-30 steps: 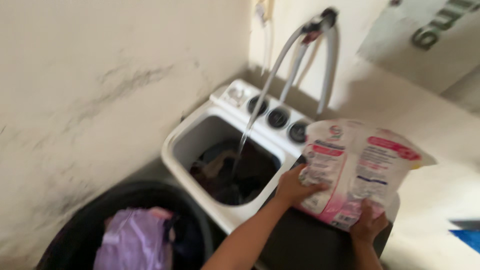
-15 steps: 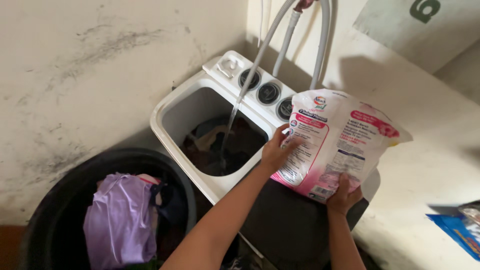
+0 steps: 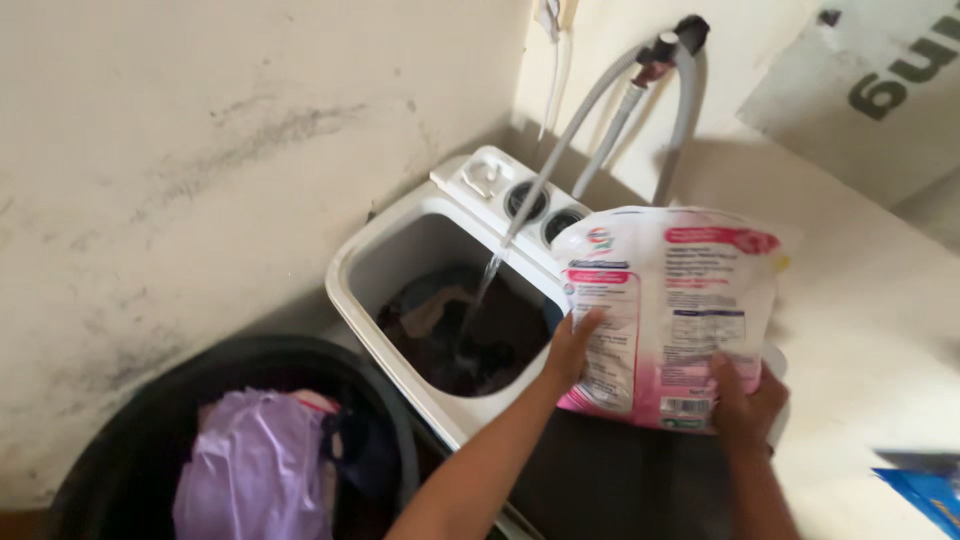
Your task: The person loads clothes from a laundry basket into a twin-tub washing machine, places a spinner cover, and runs water from a hose into the tub over the clothes. They then pour powdered detergent from a pink package into the tub, close the machine lid, and turn the control dial to start the wash.
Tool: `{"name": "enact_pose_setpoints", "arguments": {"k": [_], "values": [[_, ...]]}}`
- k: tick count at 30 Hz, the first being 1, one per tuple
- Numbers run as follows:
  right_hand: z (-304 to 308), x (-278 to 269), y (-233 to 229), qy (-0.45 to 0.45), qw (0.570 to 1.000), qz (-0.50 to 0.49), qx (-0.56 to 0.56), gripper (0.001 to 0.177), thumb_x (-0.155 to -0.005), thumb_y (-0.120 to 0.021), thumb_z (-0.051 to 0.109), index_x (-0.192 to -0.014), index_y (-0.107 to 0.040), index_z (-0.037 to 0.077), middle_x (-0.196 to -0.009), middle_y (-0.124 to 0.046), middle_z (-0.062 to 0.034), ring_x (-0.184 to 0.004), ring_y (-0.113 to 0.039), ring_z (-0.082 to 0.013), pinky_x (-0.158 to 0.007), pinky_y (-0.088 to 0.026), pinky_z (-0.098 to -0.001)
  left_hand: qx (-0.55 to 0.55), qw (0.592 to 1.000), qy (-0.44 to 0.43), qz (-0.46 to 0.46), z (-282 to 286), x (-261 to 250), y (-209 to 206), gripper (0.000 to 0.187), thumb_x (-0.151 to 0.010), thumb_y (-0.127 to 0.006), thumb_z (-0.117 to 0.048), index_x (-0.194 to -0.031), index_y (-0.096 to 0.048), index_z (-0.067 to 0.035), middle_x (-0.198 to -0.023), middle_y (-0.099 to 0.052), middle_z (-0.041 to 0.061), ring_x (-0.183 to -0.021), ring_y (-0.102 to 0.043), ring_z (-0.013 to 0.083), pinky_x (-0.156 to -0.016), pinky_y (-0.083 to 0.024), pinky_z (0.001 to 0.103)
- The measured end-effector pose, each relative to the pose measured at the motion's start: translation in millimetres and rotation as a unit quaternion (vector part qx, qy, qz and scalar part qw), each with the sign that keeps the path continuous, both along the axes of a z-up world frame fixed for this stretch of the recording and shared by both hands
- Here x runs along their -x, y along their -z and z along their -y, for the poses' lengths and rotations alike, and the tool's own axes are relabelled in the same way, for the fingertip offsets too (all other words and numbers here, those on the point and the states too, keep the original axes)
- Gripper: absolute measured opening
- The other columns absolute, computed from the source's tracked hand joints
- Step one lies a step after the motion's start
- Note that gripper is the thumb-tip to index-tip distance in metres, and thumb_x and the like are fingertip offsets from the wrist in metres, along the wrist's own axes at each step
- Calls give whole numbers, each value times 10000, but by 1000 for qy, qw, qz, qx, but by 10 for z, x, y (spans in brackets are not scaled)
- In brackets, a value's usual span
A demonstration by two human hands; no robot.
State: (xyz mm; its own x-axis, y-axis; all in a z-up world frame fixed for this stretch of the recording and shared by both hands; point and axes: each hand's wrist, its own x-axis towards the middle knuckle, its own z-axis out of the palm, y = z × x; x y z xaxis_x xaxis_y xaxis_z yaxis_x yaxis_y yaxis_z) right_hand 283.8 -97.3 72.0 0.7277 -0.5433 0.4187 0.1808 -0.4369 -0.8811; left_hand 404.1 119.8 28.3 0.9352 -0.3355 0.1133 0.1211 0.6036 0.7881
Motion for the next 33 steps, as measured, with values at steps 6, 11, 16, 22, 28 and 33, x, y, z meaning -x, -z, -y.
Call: {"name": "enact_pose_setpoints", "arguments": {"k": [6, 11, 16, 22, 28, 33], "values": [[-626, -270, -837, 24, 938, -108, 328, 436, -845, -772, 375, -1187, -773, 103, -893, -736, -160, -834, -715, -315, -802, -550, -433, 194, 971, -11, -140, -378, 121, 84, 694, -985, -547, -566, -1410, -548, -18, -1273, -669, 122, -1126, -663, 244, -995, -532, 398], [-1094, -605, -1195, -33, 896, -134, 423, 415, -861, -734, 422, -1187, -788, 171, -891, -740, -159, -858, -704, -383, -816, -547, -493, 284, 934, 11, -215, -653, 93, -7, 803, -935, -532, -658, -1447, -522, -38, -1365, -640, 147, -1205, -640, 290, -1054, -508, 423], [-1409, -745, -1324, -63, 880, -176, 436, 369, -879, -729, 472, -1106, -794, 187, -861, -746, -135, -837, -712, -378, -789, -550, -488, 289, 910, -20, -295, -806, 105, 34, 884, -890, -530, -718, -1470, -509, -51, -1390, -624, 146, -1208, -624, 321, -1060, -475, 454], [-1592, -848, -1568, -64, 882, -183, 429, 377, -901, -671, 508, -1070, -795, 195, -785, -735, -128, -793, -710, -375, -748, -546, -489, 314, 910, -42, -266, -864, -19, -99, 865, -879, -543, -701, -1478, -502, -78, -1390, -620, 127, -1236, -603, 307, -1063, -476, 461], [-1777, -818, -1538, -58, 882, -228, 408, 382, -938, -617, 518, -988, -794, 182, -782, -741, -134, -827, -716, -372, -779, -547, -494, 292, 922, 2, -255, -1049, -166, -64, 907, -858, -509, -757, -1464, -512, -82, -1386, -623, 146, -1234, -605, 337, -1041, -484, 491], [-1816, -796, -1498, -28, 868, -216, 447, 370, -969, -621, 500, -1045, -796, 183, -832, -724, -178, -850, -695, -417, -789, -530, -524, 246, 936, 15, -251, -1175, -178, -81, 933, -859, -481, -785, -1482, -515, -92, -1410, -621, 138, -1246, -618, 324, -1051, -494, 491]]}}
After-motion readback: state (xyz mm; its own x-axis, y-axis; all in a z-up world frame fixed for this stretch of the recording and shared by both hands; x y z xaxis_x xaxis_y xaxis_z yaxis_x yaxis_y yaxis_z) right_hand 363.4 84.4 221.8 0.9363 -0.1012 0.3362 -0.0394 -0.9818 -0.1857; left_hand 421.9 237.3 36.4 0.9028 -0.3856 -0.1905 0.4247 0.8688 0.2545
